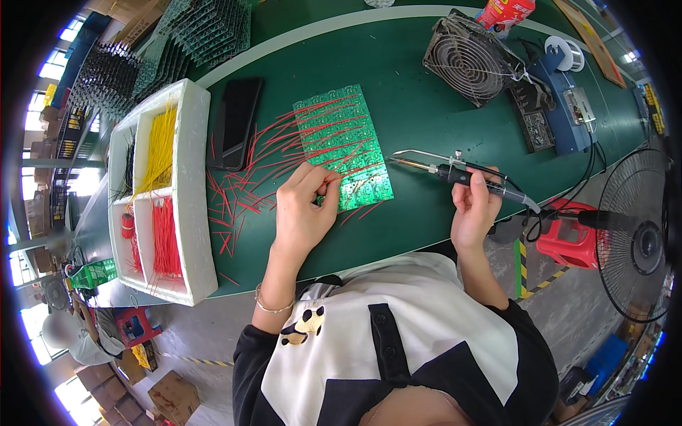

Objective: The person inserts red wires into a circuit board and solders them by hand with a soldering iron.

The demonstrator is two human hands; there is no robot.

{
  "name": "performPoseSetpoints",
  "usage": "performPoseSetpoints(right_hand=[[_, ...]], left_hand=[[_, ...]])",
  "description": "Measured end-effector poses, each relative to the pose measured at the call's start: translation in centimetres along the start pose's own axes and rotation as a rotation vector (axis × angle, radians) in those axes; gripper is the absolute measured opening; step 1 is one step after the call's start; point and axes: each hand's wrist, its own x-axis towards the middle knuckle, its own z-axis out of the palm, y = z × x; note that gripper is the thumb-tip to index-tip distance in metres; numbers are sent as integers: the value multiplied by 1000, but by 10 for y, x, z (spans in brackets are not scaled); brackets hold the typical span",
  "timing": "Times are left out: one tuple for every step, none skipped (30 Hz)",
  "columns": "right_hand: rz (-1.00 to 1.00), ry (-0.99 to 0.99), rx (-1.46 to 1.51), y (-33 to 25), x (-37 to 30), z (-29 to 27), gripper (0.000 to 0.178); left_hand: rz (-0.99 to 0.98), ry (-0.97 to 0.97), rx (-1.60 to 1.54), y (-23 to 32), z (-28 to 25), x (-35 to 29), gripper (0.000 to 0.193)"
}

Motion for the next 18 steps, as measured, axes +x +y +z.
performPoseSetpoints(right_hand=[[-7, 27, 23, 1, 0, -1, 14], [-17, 41, 28, 3, 1, -1, 14], [-18, 43, 25, 3, 1, -1, 14], [-19, 52, 27, 3, 1, -1, 14], [-18, 56, 35, 2, 1, 0, 14], [-17, 53, 37, 1, 1, 1, 14], [-20, 48, 40, 1, 2, 2, 14], [-25, 45, 40, 1, 2, 2, 14], [-27, 44, 40, 2, 3, 2, 14], [-39, 52, 46, 3, 3, 3, 14], [-48, 56, 52, 4, 3, 3, 13], [-45, 45, 58, 4, 3, 5, 13], [-34, 63, 64, 2, 2, 7, 13], [-16, 64, 78, 2, 1, 13, 13], [-31, 39, 63, 6, 2, 9, 13], [-40, 34, 60, 7, 2, 4, 14], [-43, 19, 66, 10, 1, 1, 15], [-31, 85, 50, 8, 1, 1, 16]], left_hand=[[-9, -5, -6, 0, 1, 0, 5], [-9, -6, -7, 0, 1, 0, 5], [-4, -6, -8, -1, 2, 1, 5], [2, -8, -9, -2, 3, 2, 5], [1, -5, -6, -1, 2, 2, 5], [-3, -5, -3, -1, 1, 2, 5], [-7, -6, 0, 0, 0, 2, 5], [-6, -5, -1, -1, 0, 3, 5], [-1, -11, 4, -3, -1, 3, 4], [5, -15, 12, -4, -2, 4, 2], [3, -8, 16, -4, -3, 4, 2], [7, 7, 21, -2, -6, 4, 1], [11, 26, 29, -1, -9, 3, 1], [33, 50, 65, -3, -14, -1, 2], [56, 75, 107, -5, -19, -2, 4], [57, 66, 192, -3, -25, -3, 4], [69, 93, 240, -6, -32, -7, 4], [49, 143, 275, -4, -41, -9, 3]])
